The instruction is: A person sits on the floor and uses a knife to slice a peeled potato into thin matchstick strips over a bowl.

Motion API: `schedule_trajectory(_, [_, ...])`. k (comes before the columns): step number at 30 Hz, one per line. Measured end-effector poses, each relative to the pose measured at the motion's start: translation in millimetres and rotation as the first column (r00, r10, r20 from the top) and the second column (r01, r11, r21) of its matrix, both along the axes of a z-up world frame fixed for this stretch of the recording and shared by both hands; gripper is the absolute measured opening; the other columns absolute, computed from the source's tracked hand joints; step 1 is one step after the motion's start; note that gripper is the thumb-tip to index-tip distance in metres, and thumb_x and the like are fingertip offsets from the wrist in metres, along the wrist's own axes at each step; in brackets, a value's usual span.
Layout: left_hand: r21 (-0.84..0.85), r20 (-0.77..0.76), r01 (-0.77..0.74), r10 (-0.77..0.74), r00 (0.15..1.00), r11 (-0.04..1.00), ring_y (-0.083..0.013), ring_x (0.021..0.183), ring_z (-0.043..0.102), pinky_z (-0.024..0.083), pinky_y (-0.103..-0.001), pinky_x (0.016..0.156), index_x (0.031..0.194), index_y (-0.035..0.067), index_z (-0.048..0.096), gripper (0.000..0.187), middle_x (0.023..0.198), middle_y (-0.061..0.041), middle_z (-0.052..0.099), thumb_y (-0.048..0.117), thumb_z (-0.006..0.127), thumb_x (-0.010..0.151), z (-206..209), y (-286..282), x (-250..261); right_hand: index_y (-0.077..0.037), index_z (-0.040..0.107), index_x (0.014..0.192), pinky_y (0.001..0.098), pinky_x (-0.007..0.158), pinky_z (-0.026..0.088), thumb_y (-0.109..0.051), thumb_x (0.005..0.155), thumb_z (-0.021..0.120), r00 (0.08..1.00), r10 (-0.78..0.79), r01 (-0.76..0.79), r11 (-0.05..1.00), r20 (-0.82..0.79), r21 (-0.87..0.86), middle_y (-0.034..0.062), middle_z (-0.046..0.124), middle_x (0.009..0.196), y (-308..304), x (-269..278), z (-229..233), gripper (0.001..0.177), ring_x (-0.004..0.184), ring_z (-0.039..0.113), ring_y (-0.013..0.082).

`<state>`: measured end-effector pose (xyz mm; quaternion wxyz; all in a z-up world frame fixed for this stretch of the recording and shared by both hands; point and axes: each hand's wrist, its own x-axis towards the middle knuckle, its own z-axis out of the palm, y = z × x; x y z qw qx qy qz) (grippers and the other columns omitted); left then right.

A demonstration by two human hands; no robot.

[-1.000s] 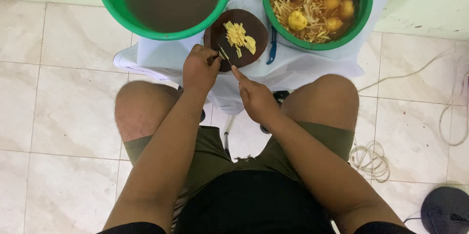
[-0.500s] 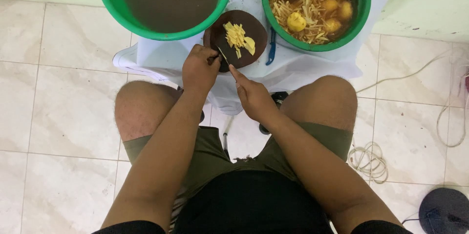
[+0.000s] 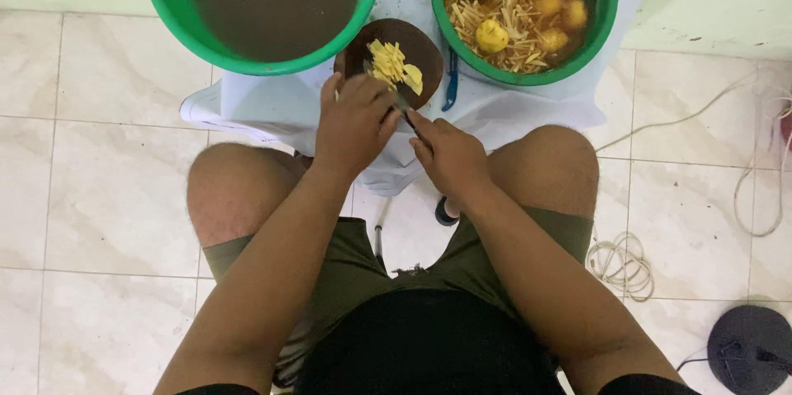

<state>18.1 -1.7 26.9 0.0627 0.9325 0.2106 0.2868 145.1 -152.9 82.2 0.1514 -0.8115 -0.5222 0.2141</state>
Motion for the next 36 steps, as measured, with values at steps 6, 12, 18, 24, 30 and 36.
schedule_trajectory(6, [-0.066,-0.14,-0.018,0.008,0.99,0.998,-0.0228,0.122,0.064,0.027,-0.059,0.116,0.116,0.011,0.076,0.033,0.12,-0.005,0.073,0.041,0.067,0.104,-12,1,10,-0.016,0.059,0.144,0.0375,0.068,0.057,-0.03,0.107,0.051,1.0,0.004,-0.004,1.0,-0.001,0.022,0.015,0.071,0.095,-13,-6,12,0.04,0.082,0.072,0.0282])
schedule_trajectory(12, [0.151,-0.004,-0.017,0.017,1.0,0.988,-0.0212,0.099,0.065,0.039,-0.044,0.089,0.096,0.017,0.073,0.01,0.105,-0.001,0.067,0.027,0.075,0.094,-4,15,36,-0.019,0.063,0.14,0.035,0.065,0.057,-0.033,0.106,0.054,1.0,-0.02,0.02,0.999,0.012,0.027,0.0123,0.071,0.093,-39,-7,7,0.039,0.081,0.072,0.0259])
schedule_trajectory(18, [0.153,-0.401,0.13,-0.058,0.914,0.98,-0.0253,0.088,0.062,0.04,-0.041,0.077,0.089,0.017,0.072,0.013,0.091,-0.004,0.066,0.012,0.08,0.079,2,38,92,-0.018,0.062,0.142,0.0316,0.072,0.058,-0.03,0.105,0.055,0.998,-0.013,0.015,0.999,-0.062,0.041,0.0131,0.072,0.097,-41,-3,0,0.039,0.088,0.073,0.0248])
schedule_trajectory(24, [0.06,-0.61,0.204,-0.126,0.783,0.977,-0.0273,0.074,0.062,0.036,-0.041,0.068,0.077,0.016,0.069,0.012,0.077,-0.007,0.064,0.007,0.076,0.079,1,60,127,-0.02,0.06,0.144,0.0337,0.075,0.058,-0.03,0.105,0.054,0.984,-0.027,0.043,0.995,-0.176,0.09,0.0139,0.073,0.099,-36,1,-13,0.04,0.091,0.073,0.0254])
schedule_trajectory(30, [-0.466,-0.267,0.054,-0.198,0.943,0.883,-0.0365,0.089,0.072,0.056,-0.047,0.074,0.099,0.006,0.072,0.013,0.092,-0.015,0.071,0.017,0.074,0.093,51,58,83,-0.012,0.061,0.143,0.0381,0.087,0.058,-0.019,0.105,0.056,0.888,-0.039,0.126,0.979,-0.458,0.161,0.0198,0.073,0.118,-27,-6,-2,0.039,0.101,0.073,0.0287])
schedule_trajectory(36, [-0.702,-0.095,-0.105,0.053,0.994,0.705,-0.0354,0.091,0.073,0.057,-0.046,0.074,0.102,0.008,0.07,0.014,0.095,-0.014,0.073,0.017,0.074,0.092,22,47,10,-0.014,0.059,0.144,0.0356,0.079,0.057,-0.019,0.106,0.053,0.841,-0.078,0.165,0.979,-0.536,0.116,0.0163,0.073,0.109,-17,1,-12,0.04,0.089,0.071,0.0243])
